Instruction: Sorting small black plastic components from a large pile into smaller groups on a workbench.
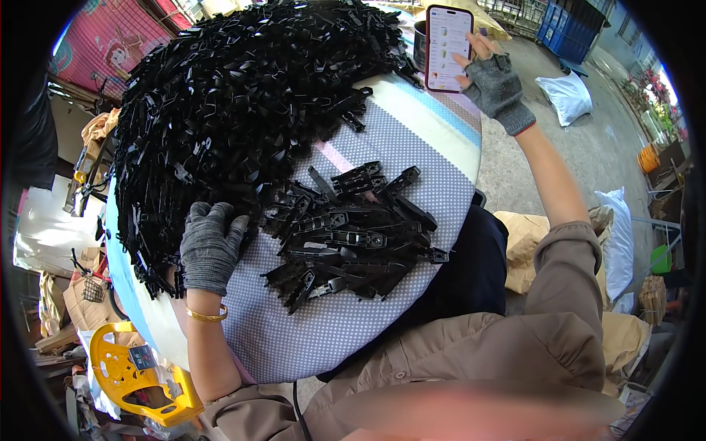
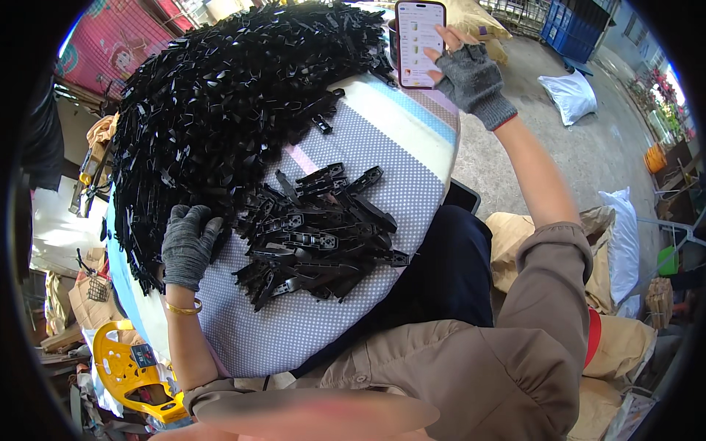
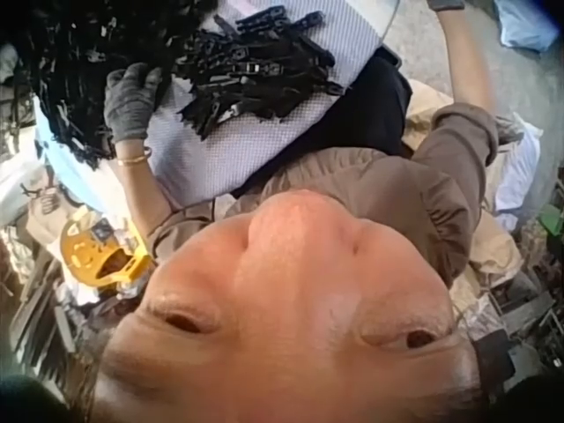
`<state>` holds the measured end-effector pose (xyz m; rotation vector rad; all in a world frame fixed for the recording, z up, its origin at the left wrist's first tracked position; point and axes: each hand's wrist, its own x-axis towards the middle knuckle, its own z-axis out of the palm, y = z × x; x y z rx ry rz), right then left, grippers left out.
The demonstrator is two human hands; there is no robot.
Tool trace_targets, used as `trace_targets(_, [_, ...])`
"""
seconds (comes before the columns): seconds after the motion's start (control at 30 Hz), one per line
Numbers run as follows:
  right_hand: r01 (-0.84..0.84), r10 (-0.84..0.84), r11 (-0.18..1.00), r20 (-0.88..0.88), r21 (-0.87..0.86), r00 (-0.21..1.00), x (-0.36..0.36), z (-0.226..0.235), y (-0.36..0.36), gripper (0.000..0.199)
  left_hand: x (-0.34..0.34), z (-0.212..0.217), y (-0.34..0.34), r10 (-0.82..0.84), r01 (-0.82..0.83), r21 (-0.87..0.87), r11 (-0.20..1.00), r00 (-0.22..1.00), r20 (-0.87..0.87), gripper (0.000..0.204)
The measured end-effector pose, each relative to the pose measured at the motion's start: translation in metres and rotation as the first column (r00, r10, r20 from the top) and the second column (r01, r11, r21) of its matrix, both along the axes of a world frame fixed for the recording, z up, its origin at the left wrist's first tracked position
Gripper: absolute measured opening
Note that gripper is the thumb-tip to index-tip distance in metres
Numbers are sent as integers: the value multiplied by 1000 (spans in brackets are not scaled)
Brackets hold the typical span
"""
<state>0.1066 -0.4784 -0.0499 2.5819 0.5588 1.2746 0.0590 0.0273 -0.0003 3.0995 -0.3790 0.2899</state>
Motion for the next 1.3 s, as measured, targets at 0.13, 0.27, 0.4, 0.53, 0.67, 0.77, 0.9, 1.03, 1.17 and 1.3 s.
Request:
trace_targets(0.13, [76,-82,995,91,63,992,7,5,4,42,0,-1,2,-18,18,-10,1000,1000,6,31])
trace_targets(0.27, [101,-101,995,26,-11,995,2,1,3,39,0,0,2,-17,16,-39,999,1000,-25,30])
trace_targets(0.4, [62,-66,996,-64,-56,996,-6,-1,5,35,0,1,0,-21,22,34,999,998,-51,32])
trace_targets(0.53, [-11,10,1000,-36,-16,999,-5,1,3,32,-1,2,2,-46,51,73,996,996,-77,33])
trace_targets(0.67, [43,-52,995,104,87,993,5,5,5,31,-1,1,2,-72,78,87,993,995,-75,29])
trace_targets(0.77, [81,-89,994,111,79,990,10,7,5,30,-2,1,3,-77,83,84,993,994,-75,27])
trace_targets(0.9, [91,-90,996,44,-4,995,-4,4,7,30,-2,4,2,-75,82,84,993,994,-85,26])
trace_targets(1.03, [2,-3,1000,-27,-30,1000,-9,3,9,26,-2,3,2,-55,64,84,994,993,-108,29])
trace_targets(1.17, [28,-31,998,37,63,999,-3,6,6,30,-3,2,5,-57,70,136,988,994,-97,35])
trace_targets(1.3, [71,-73,994,30,80,997,0,7,6,34,-7,3,3,-69,79,125,989,994,-80,33])
